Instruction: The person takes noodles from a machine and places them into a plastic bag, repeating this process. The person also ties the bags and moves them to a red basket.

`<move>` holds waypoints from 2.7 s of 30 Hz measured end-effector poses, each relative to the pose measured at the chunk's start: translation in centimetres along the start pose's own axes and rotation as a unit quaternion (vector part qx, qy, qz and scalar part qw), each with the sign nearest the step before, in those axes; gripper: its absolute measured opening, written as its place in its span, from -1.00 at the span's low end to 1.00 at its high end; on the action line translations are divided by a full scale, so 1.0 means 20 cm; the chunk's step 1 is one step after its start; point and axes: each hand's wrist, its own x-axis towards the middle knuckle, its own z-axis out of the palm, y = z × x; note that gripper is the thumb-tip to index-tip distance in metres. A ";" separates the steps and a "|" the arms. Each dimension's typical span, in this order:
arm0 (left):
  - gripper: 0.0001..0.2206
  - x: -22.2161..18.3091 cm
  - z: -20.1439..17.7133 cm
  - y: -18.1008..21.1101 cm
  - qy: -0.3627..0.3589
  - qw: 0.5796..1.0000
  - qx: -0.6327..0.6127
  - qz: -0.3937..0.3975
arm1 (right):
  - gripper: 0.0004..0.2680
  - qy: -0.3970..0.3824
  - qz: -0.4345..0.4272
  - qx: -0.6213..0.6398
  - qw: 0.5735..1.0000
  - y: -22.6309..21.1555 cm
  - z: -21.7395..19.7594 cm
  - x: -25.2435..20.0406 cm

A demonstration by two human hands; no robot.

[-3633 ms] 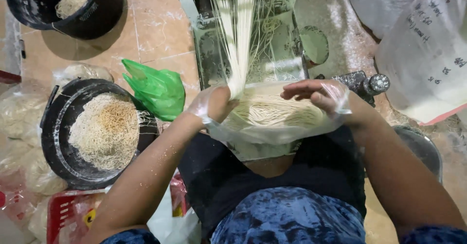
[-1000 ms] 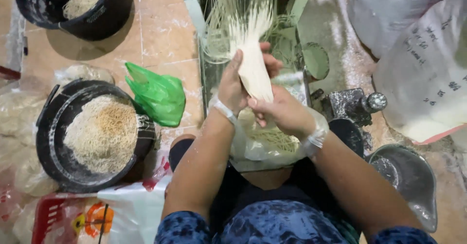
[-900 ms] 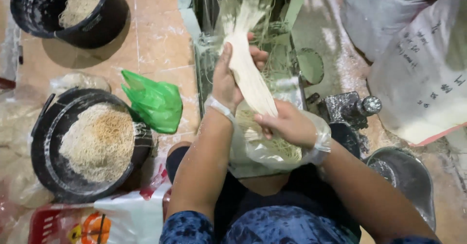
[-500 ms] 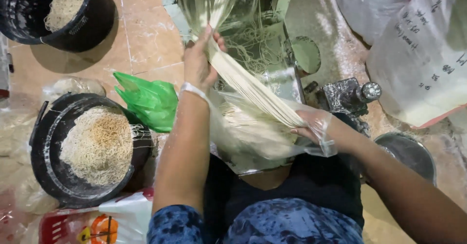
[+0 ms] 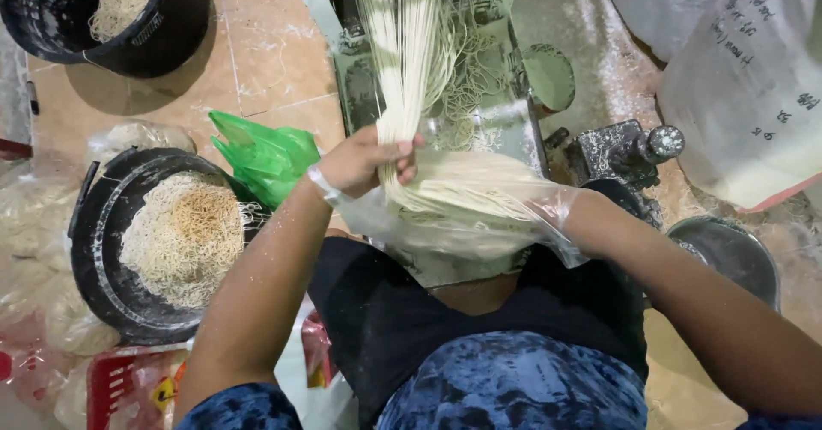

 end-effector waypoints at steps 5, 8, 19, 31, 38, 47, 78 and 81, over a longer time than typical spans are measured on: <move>-0.78 -0.11 0.09 0.14 -0.091 0.887 0.444 -0.085 | -0.69 -0.025 0.009 0.045 0.999 0.07 0.07 0.03; -0.81 -0.09 0.00 0.03 -0.044 0.776 0.629 -0.034 | -0.61 -0.017 0.029 0.149 0.988 0.03 -0.04 0.03; -0.67 -0.09 0.12 -0.06 -0.015 0.599 0.801 -0.006 | -0.59 0.059 -0.071 0.492 0.866 -0.19 -0.78 -0.06; -0.57 -0.19 0.42 0.23 0.024 0.613 0.779 -0.131 | -0.78 0.101 -0.059 0.530 0.840 -0.09 -0.96 -0.12; -0.64 -0.11 0.36 0.02 0.087 0.677 0.721 -0.119 | -0.80 0.025 -0.084 0.630 0.772 -0.10 -0.71 -0.13; -0.69 -0.19 0.19 -0.03 0.076 0.604 0.792 -0.051 | -0.60 0.120 -0.120 0.827 0.535 -0.49 -0.37 -0.19; -0.46 -0.43 0.89 0.52 -0.080 0.820 0.562 0.078 | -0.78 0.173 -0.084 0.865 0.463 -0.39 -0.74 -0.19; -0.51 -0.26 0.91 0.47 -0.085 0.809 0.556 0.171 | -0.94 0.141 -0.146 0.882 0.424 -0.33 -0.94 -0.48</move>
